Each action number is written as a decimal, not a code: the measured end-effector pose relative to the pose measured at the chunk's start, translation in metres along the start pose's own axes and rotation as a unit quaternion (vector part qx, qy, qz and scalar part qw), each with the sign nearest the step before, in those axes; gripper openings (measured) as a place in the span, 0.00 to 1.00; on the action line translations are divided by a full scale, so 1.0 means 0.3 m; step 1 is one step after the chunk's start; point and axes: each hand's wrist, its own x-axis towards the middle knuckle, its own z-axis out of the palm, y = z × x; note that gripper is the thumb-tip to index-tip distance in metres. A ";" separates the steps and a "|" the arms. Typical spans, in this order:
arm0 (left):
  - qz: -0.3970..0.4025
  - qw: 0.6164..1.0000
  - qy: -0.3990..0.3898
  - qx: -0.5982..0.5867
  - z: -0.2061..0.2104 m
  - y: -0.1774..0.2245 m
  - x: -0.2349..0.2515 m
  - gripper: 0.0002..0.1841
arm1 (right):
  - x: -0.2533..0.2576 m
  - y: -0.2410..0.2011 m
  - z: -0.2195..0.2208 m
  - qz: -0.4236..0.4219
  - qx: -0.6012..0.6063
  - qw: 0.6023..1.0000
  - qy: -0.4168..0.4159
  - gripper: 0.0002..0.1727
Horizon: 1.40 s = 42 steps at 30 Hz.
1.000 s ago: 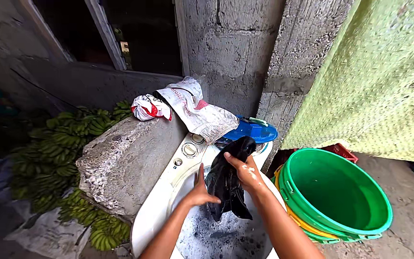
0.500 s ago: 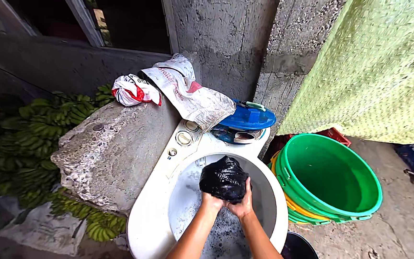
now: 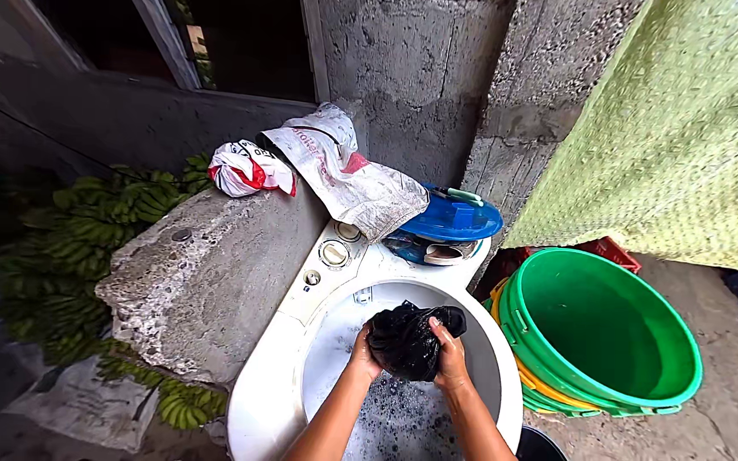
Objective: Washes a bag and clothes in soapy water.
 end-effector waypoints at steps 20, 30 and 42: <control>0.631 0.274 -0.346 0.638 -0.041 -0.181 -0.144 0.08 | 0.240 0.022 0.072 0.325 -0.594 0.688 -0.262 0.18; 0.274 0.311 -0.375 0.829 -0.102 -0.314 -0.078 0.15 | 0.236 0.261 0.001 0.315 -0.737 0.535 -0.268 0.23; 0.577 0.326 -0.461 0.590 0.021 -0.216 -0.108 0.03 | 0.124 -0.129 -0.137 0.172 -0.350 0.921 -0.029 0.06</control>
